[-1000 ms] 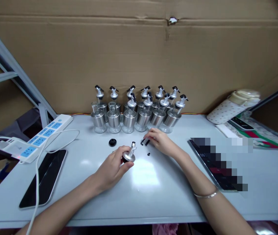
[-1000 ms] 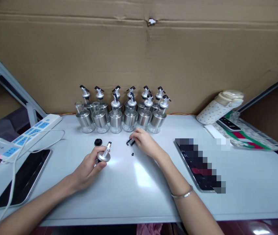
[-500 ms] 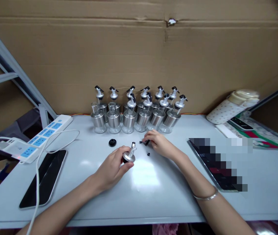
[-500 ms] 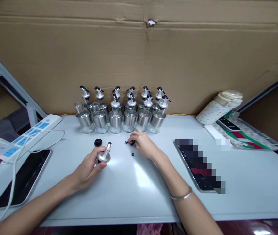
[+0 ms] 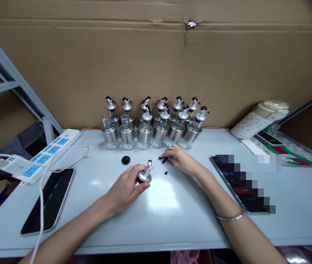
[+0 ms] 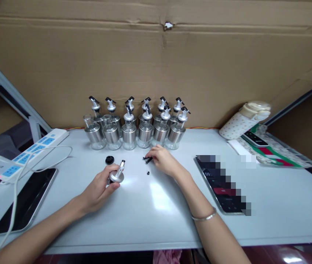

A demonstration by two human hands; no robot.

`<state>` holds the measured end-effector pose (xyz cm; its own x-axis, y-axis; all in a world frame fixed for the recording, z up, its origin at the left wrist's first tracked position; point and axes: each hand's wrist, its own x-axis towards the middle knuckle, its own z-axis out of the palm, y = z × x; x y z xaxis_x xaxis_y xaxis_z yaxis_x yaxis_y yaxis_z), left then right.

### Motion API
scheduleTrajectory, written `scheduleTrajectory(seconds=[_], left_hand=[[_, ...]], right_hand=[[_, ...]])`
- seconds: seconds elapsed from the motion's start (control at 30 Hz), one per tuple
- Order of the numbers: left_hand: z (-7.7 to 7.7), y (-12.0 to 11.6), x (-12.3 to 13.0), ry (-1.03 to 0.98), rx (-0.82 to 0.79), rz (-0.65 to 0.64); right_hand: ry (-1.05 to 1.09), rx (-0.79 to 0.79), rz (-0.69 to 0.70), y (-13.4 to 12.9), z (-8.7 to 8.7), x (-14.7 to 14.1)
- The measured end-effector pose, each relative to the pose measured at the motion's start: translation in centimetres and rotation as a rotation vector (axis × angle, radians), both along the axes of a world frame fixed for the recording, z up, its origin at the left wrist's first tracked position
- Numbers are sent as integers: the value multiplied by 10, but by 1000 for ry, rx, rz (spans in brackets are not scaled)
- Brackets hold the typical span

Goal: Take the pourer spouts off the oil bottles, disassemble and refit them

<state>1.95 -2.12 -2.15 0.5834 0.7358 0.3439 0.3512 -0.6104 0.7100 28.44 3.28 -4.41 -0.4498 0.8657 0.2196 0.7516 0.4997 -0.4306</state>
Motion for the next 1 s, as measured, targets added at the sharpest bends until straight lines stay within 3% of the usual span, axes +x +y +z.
scheduleTrajectory(seconds=[0.37, 0.53, 0.73, 1.0], left_hand=[[0, 0, 0, 68, 33, 30], [2, 1, 1, 107, 5, 55], [2, 4, 1, 190, 8, -47], [4, 5, 3, 211, -2, -99]], right_hand=[[-12, 7, -49, 1, -3, -3], [214, 69, -67, -13, 19, -17], [550, -174, 108, -40, 42, -50], [502, -223, 201, -45, 40, -59]])
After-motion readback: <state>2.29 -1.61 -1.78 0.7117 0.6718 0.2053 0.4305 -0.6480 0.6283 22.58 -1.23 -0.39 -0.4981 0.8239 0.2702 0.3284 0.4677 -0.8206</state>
